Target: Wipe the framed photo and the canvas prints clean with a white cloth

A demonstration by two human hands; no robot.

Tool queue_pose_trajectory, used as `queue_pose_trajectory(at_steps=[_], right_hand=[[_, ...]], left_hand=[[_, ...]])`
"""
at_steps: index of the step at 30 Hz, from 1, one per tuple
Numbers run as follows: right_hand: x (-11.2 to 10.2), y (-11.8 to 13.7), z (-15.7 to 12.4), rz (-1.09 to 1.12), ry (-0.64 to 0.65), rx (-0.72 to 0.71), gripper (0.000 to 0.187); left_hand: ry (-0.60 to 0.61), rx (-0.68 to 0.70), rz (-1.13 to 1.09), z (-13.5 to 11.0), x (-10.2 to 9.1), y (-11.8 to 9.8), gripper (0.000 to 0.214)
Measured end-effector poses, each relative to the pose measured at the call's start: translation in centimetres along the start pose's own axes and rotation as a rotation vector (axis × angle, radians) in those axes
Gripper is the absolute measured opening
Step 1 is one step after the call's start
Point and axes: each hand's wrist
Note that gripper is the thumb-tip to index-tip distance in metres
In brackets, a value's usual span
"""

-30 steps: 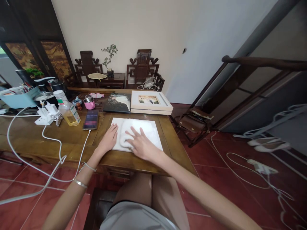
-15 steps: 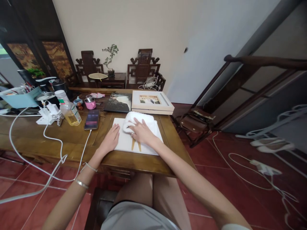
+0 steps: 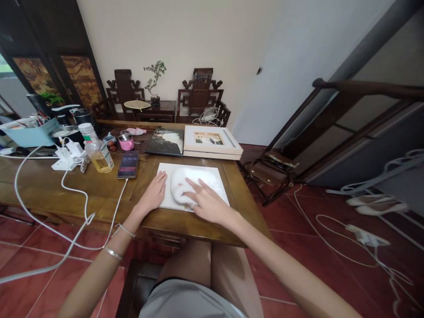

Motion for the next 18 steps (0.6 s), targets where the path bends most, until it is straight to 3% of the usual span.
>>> queue_pose_trajectory(at_steps=[4,6,8,13,15,18], right_hand=[[-0.1,-1.7,4.6,-0.061,-0.037,0.189,0.040],[0.2,-0.9,6.3,-0.085,-0.052,0.242,0.040],[0.6,0.8,6.8,-0.102,-0.057,0.180,0.040],[1.0,4.9,3.0,-0.064,0.024,-0.167,0.039],[0.6,5.2,0.8,-0.021,0.084,-0.202,0.038],[-0.2,4.0,-1.1,0.037,0.110,-0.136,0.039]], left_hand=[[-0.036,-0.016,-0.117,-0.1,-0.4,-0.2,0.050],[-0.087,-0.076,-0.241,-0.1,-0.9,-0.4,0.053],[-0.153,-0.142,-0.391,-0.1,-1.4,-0.5,0.057],[-0.233,-0.207,-0.524,-0.2,-2.3,-1.2,0.062],[-0.233,-0.186,-0.475,-0.4,-2.2,-1.6,0.061],[-0.204,-0.108,-0.338,-0.6,-1.7,-2.0,0.061]])
Point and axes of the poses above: each hand's wrist, its own z-axis towards the middle knuckle, its own x-axis out of the palm, y = z × x, and after that the axes turned 12 degrees about y, right-handed
